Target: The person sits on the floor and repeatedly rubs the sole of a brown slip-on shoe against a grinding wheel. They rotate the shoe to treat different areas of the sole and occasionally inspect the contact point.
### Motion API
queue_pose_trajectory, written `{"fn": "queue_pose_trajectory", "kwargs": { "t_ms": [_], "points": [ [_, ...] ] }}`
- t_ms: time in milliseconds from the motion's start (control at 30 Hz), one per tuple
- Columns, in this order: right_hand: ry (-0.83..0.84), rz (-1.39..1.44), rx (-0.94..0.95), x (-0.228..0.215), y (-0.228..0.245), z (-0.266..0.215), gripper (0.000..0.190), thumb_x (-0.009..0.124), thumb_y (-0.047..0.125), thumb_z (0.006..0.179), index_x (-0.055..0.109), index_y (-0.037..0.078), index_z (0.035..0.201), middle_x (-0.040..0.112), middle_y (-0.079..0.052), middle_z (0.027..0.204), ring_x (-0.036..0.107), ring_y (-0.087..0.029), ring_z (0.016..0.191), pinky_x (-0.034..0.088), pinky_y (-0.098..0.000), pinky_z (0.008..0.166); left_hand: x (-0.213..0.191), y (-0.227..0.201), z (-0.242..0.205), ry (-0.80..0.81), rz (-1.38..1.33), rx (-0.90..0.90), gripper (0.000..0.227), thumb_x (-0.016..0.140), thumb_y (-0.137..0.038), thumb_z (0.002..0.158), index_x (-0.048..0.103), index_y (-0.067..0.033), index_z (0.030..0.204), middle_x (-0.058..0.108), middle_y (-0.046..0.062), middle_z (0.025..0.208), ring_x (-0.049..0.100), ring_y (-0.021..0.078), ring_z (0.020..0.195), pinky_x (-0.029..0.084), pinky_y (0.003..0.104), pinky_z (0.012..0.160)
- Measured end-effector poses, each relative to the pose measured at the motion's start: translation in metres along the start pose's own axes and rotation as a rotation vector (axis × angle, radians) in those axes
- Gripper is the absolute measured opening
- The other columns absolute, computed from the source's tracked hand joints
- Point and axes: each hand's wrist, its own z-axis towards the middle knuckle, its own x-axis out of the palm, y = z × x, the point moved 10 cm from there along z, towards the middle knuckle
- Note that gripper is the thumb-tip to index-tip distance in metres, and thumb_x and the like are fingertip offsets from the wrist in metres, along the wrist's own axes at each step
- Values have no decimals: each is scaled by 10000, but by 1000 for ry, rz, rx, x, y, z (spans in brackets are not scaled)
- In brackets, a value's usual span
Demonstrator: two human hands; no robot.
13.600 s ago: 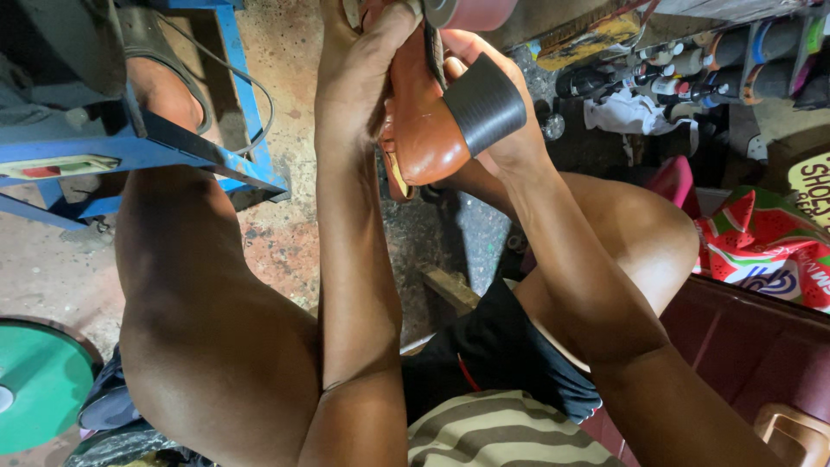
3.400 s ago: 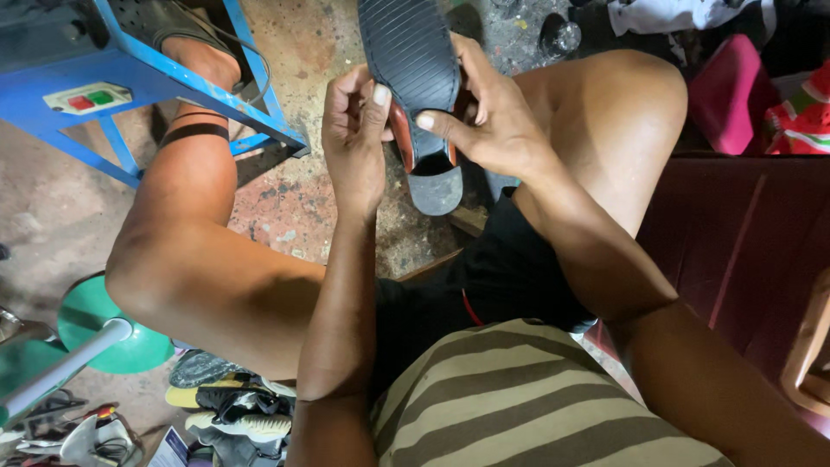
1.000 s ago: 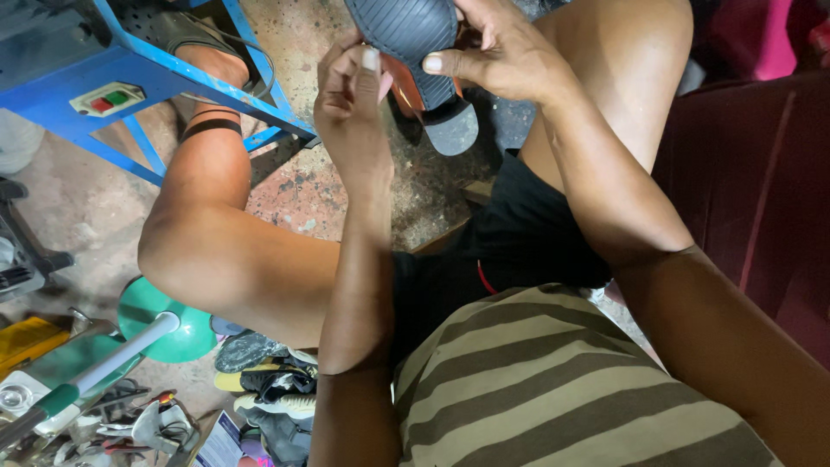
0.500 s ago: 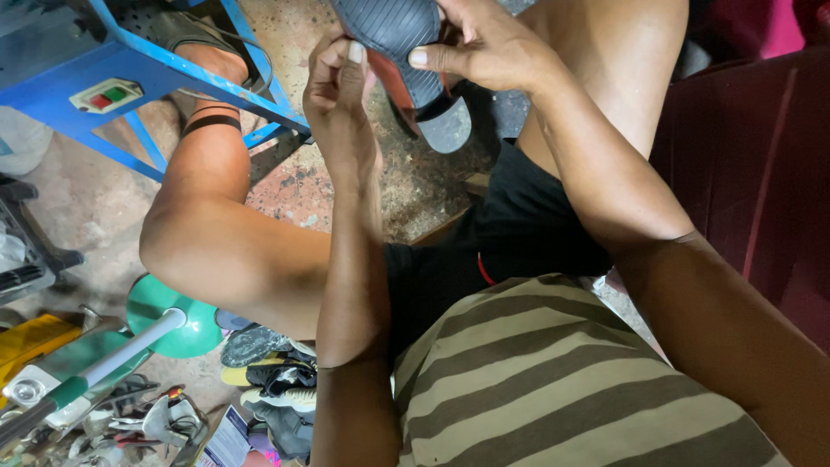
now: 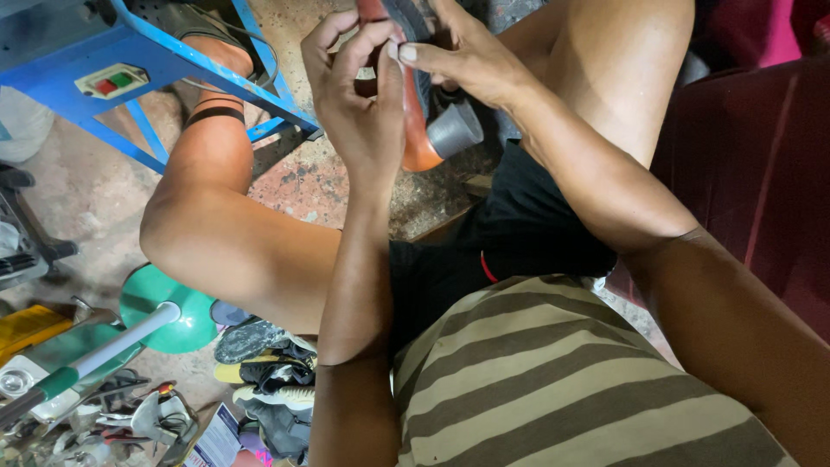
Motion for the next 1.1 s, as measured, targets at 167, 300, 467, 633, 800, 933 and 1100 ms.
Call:
{"fn": "queue_pose_trajectory", "kwargs": {
  "t_ms": [167,300,467,633,800,933,1100],
  "points": [
    [21,155,81,16,1,-1,769,658,293,1078,218,153,1693,530,9,1126,440,-72,790,378,-235,637,-3,27,-4,-35,-37,-97,390,772,-74,1011,607,-123,1361,585,26,1330,633,131,1024,579,301,900],
    [23,91,96,21,3,2,705,605,285,1095,287,146,1710,539,8,1210,434,-69,826,382,-232,675,-8,59,-7,-19,-100,-164,612,793,-69,995,457,-144,1501,554,79,1430,588,193,1189,550,349,957],
    [-14,-148,102,13,-1,4,636,557,310,1051,357,146,1632,614,-39,1502,529,-135,865,463,-275,719,5,96,-8,126,-473,-266,817,796,-14,1075,228,-188,1637,505,177,1525,565,237,1346,489,380,1160],
    [33,-248,-86,17,12,7,596,592,270,1094,391,53,1612,473,-168,1634,438,-302,1530,348,-401,1258,7,107,-13,185,-542,-270,896,720,52,1061,106,-229,1650,553,197,1485,586,241,1234,494,371,1071],
    [54,-317,-124,22,22,7,622,624,265,1079,400,51,1619,517,-179,1619,503,-290,1511,406,-403,1256,11,114,-10,204,-486,-266,902,633,113,1011,80,-211,1646,594,183,1421,632,233,1212,569,360,1043],
    [29,-390,-145,25,35,3,587,662,291,1100,432,67,1592,566,-170,1536,561,-303,1437,451,-421,1218,11,119,-12,237,-557,-293,893,635,112,1043,61,-190,1658,614,178,1396,620,218,1166,553,350,1037],
    [-1,-580,-199,27,51,1,561,684,292,1102,475,88,1581,616,-177,1471,604,-337,1370,476,-448,1169,4,119,-13,247,-632,-292,872,675,98,1082,85,-173,1663,613,179,1391,606,210,1134,516,339,993]
  ]
}}
